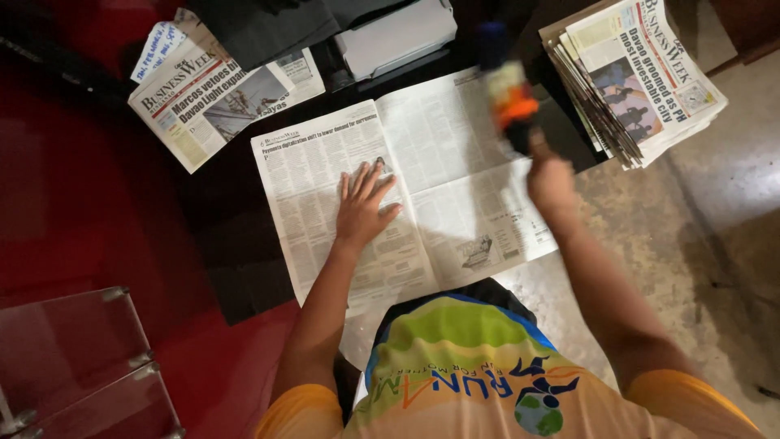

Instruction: The recorder uses a colorful duster to clean individual pages and stacks of newspapers on a desk before organizing them.

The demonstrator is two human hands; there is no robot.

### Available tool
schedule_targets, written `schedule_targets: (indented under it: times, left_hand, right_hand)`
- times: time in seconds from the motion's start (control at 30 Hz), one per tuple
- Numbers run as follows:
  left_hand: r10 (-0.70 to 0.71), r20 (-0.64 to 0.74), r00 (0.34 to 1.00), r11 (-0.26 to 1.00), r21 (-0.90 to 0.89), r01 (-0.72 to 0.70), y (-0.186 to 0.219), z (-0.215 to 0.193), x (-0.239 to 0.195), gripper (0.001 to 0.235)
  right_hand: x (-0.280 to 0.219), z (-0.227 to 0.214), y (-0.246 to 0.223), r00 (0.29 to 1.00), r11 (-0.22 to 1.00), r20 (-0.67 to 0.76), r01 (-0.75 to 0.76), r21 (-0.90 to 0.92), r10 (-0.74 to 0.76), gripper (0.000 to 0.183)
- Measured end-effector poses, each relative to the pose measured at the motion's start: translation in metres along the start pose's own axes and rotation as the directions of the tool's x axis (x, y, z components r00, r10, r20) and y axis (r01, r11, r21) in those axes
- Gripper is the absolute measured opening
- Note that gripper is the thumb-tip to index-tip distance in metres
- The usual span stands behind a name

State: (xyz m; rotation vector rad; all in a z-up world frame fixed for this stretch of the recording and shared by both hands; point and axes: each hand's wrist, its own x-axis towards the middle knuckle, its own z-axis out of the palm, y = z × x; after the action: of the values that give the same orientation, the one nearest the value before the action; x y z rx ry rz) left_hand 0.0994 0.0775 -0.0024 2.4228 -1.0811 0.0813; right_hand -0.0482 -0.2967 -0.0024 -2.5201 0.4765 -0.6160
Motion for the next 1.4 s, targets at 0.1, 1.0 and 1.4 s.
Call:
schedule_targets:
  times: [0.1, 1.0, 1.4]
  left_hand:
    - [-0.024, 0.035, 0.999, 1.0, 0.011, 0.024, -0.002, 0.003, 0.0, 0.062]
    - [-0.174, -0.085, 0.981, 0.974, 0.133, 0.185, -0.002, 0.027, 0.007, 0.057]
    - [-0.343, -0.189, 0.92, 0.903, 0.205, 0.379, 0.001, 0.032, 0.008, 0.063]
  right_hand:
    - [-0.026, 0.046, -0.047, 0.94, 0.996, 0.339, 0.055, -0.067, -0.029, 0.056]
    - [-0.056, -0.026, 0.032, 0.982, 0.995, 0.169, -0.07, -0.076, 0.082, 0.022]
    - [-0.096, -0.066, 0.036, 0.943, 0.933, 0.07, -0.31, -0.182, 0.327, 0.024]
